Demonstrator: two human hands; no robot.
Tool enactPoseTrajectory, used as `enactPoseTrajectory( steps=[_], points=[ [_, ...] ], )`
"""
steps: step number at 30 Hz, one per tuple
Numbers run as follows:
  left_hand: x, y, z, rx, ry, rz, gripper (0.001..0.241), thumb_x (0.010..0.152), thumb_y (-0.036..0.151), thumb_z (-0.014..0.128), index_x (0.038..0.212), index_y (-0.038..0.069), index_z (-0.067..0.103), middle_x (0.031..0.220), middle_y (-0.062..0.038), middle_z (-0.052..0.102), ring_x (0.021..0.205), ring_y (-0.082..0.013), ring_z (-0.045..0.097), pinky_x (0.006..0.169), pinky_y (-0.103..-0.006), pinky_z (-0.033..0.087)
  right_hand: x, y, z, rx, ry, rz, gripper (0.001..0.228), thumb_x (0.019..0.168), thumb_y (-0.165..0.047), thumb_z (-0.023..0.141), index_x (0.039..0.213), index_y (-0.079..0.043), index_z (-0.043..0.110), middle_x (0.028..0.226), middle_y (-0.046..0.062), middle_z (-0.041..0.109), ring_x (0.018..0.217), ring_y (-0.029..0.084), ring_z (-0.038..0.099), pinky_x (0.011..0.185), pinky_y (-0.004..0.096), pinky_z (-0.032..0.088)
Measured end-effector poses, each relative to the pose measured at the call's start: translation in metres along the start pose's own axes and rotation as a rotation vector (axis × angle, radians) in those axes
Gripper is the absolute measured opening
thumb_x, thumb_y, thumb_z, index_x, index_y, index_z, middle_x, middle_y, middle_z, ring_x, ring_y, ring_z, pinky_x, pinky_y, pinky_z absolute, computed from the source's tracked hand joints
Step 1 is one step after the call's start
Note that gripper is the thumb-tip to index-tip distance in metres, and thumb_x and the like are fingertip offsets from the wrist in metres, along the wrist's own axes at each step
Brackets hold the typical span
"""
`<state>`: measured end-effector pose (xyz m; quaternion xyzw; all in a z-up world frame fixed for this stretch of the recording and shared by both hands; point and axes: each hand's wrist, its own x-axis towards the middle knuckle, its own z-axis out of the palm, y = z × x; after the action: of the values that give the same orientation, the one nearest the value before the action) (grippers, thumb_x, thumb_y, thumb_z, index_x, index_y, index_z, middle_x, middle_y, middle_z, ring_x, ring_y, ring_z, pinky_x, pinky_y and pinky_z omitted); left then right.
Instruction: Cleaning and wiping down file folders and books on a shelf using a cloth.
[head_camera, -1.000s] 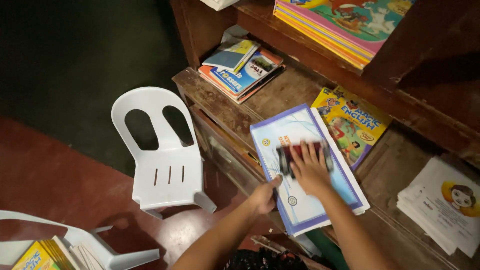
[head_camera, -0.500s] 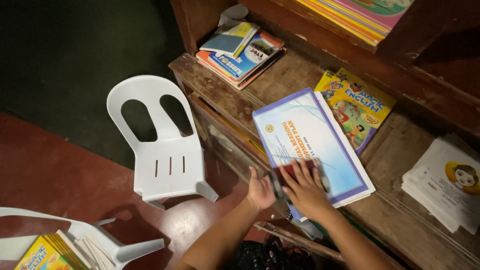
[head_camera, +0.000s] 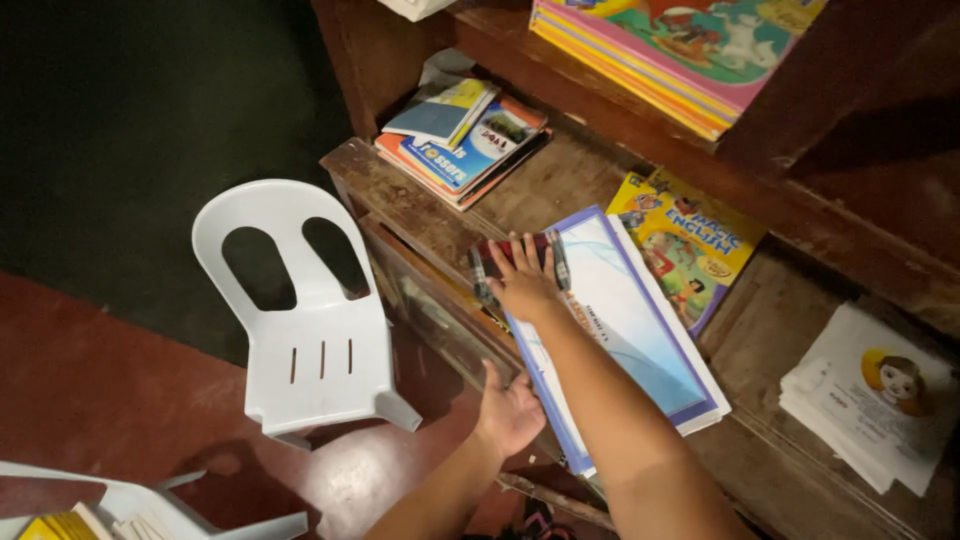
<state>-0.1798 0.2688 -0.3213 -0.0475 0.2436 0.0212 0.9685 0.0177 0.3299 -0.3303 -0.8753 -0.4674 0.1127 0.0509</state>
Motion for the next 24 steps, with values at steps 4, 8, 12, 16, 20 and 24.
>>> enactPoseTrajectory(
  steps=[4, 8, 12, 16, 20, 24],
  points=[
    [0.022, 0.003, -0.026, 0.104, -0.152, 0.001, 0.113, 0.084, 0.090, 0.014, 0.147, 0.001, 0.044, 0.112, -0.021, 0.070, 0.096, -0.0275, 0.070, 0.089, -0.0375, 0.058, -0.020, 0.036, -0.037, -0.174, -0.119, 0.079, 0.070, 0.105, -0.053, 0.012, 0.164, -0.020, -0.005, 0.171, 0.011, -0.015, 0.154, 0.031, -0.019, 0.122, 0.062, -0.007],
    [0.023, -0.006, 0.002, 0.487, 0.187, 0.120, 0.068, 0.096, 0.054, 0.062, 0.140, 0.004, 0.056, 0.136, -0.017, 0.061, 0.128, -0.0296, 0.061, 0.106, -0.0445, 0.052, -0.069, 0.091, -0.036, -0.154, 0.147, 0.340, 0.068, 0.106, -0.056, 0.027, 0.167, -0.033, 0.005, 0.172, 0.012, 0.015, 0.159, 0.033, 0.003, 0.125, 0.058, 0.004],
    [0.033, -0.016, 0.008, 0.735, 0.374, 0.183, 0.072, 0.099, 0.048, 0.068, 0.153, 0.009, 0.040, 0.148, -0.020, 0.044, 0.142, -0.0347, 0.044, 0.112, -0.0618, 0.034, -0.140, 0.120, -0.014, -0.160, 0.317, 0.344, 0.071, 0.103, -0.055, 0.036, 0.166, -0.030, 0.015, 0.172, 0.014, 0.014, 0.159, 0.035, 0.006, 0.126, 0.060, 0.008],
    [0.048, -0.009, -0.019, 0.625, 0.329, 0.227, 0.062, 0.101, 0.037, 0.066, 0.152, 0.008, 0.044, 0.148, -0.025, 0.050, 0.138, -0.0358, 0.050, 0.112, -0.0571, 0.041, -0.202, 0.097, 0.030, -0.222, 0.466, 0.358, 0.068, 0.102, -0.048, 0.042, 0.164, -0.022, 0.031, 0.168, 0.019, 0.028, 0.158, 0.039, 0.017, 0.123, 0.063, 0.017],
    [0.078, 0.002, -0.059, 0.683, 0.394, 0.198, 0.063, 0.102, 0.040, 0.064, 0.151, 0.007, 0.044, 0.142, -0.027, 0.053, 0.131, -0.0416, 0.056, 0.104, -0.0634, 0.046, -0.236, 0.035, 0.019, -0.098, 0.238, 0.284, 0.072, 0.101, -0.051, 0.045, 0.164, -0.025, 0.021, 0.168, 0.017, 0.020, 0.156, 0.041, 0.007, 0.119, 0.067, 0.009],
    [0.103, 0.006, -0.078, 0.619, 0.375, 0.268, 0.052, 0.103, 0.031, 0.064, 0.145, 0.006, 0.047, 0.124, -0.025, 0.061, 0.114, -0.0431, 0.065, 0.091, -0.0643, 0.055, -0.254, 0.025, 0.001, -0.016, -0.152, 0.027, 0.060, 0.107, -0.050, 0.028, 0.163, -0.030, 0.020, 0.173, 0.002, 0.001, 0.158, 0.032, -0.006, 0.123, 0.059, -0.001]
  ],
)
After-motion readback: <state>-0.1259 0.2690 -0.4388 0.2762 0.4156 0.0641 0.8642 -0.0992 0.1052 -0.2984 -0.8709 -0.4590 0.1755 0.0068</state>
